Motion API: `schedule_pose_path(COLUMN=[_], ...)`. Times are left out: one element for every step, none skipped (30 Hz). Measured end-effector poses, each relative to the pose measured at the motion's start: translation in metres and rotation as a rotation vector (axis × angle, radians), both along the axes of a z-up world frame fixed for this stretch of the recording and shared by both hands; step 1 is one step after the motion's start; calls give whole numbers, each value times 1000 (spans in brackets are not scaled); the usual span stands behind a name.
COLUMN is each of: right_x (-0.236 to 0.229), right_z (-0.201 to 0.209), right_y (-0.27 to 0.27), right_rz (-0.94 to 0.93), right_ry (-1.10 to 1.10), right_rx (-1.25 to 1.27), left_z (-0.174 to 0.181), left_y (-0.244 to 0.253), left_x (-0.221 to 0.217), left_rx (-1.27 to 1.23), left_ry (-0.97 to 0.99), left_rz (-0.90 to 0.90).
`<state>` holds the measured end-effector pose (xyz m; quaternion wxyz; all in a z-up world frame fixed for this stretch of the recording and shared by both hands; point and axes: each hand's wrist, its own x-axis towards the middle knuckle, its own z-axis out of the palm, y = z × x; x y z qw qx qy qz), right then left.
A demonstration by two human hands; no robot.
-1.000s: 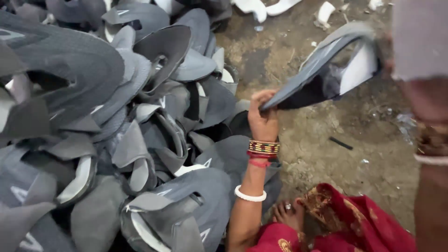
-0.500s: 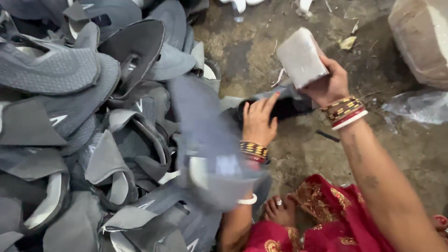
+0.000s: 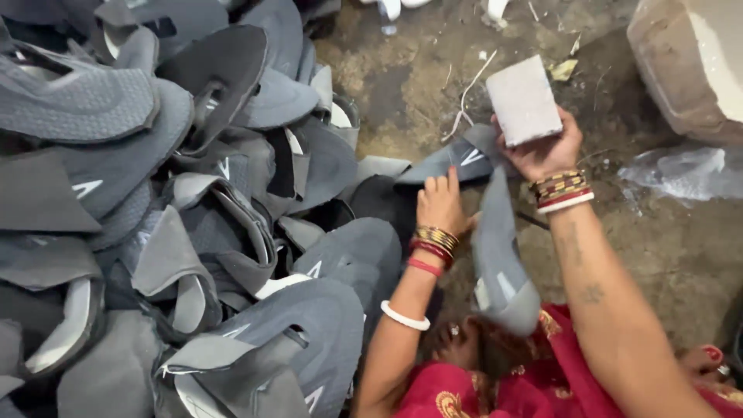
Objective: The person sits on the floor and scrubs the soles and insoles of grey slip-on shoes using a sanding block. They repeatedly pick up shoes from a pile, rub the surfaces, and place them back down.
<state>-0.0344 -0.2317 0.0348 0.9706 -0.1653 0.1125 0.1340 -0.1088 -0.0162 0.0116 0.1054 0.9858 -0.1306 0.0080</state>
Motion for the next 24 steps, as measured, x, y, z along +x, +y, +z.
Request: schedule_pose_path(right_x=[0, 4, 1, -1, -4, -7, -5, -5, -4, -4, -7, -11, -16, -22, -31, -40, -46, -53, -56, -49, -48, -47, -54, -60], right_z=[1, -8, -20, -32, -32, -32, -30, -19, -8, 3, 22, 39, 57, 71, 85, 100, 97, 94, 92, 65, 37, 9, 12, 16], right_y=[1, -1, -3, -4, -3, -2, -2, -2, -1, 0, 1, 2, 3, 6, 10, 15, 22, 27, 35, 37, 38, 40, 39, 38], right_rz=[-8, -8, -1, 7, 8, 11, 15, 18, 27, 37, 37, 7, -21, -19, -75, -128, -122, -160, -214, -223, -192, -157, -157, -116], right_ry=[29, 20, 7, -7, 0, 3, -1, -2, -3, -4, -3, -75, -143, -139, -343, -549, -553, -727, -897, -900, -922, -940, -932, -911], right_rx=[57, 54, 9, -35, -35, -61, -88, -89, -94, -99, -104, -225, -347, -354, -810, -1266, -1267, -1737, -2207, -2206, -2387, -2568, -2568, -2582], left_z=[-45, -60, -77, -95, -48, -2, 45, 49, 54, 58, 52, 45, 37, 36, 35, 35, 36, 38, 41, 36, 30, 24, 15, 7], left_y=[-1, -4, -5, -7, -12, -18, -25, -25, -24, -22, -21, -20, -20, -22, -21, -20, -23, -25, -26, -26, -27, -28, -25, -22], left_x=[0, 5, 1, -3, -3, -3, 2, 2, 2, 2, -1, -3, -7, -7, -11, -15, -14, -13, -8, -4, -7, -9, -11, -12], left_rx=[274, 271, 363, 456, 456, 252, 43, 41, 81, 121, 115, 114, 111, 104, 86, 68, 64, 97, 134, 135, 176, 216, 219, 266], left_ry=[-124, -132, -189, -245, -239, -2, 226, 225, 123, 22, 23, 91, 164, 168, 138, 109, 110, 145, 172, 164, 173, 182, 183, 121], left_rz=[0, 1, 17, 32, 31, 96, 159, 162, 98, 32, 32, 16, 0, 0, 5, 10, 14, 23, 28, 28, 20, 12, 7, 5])
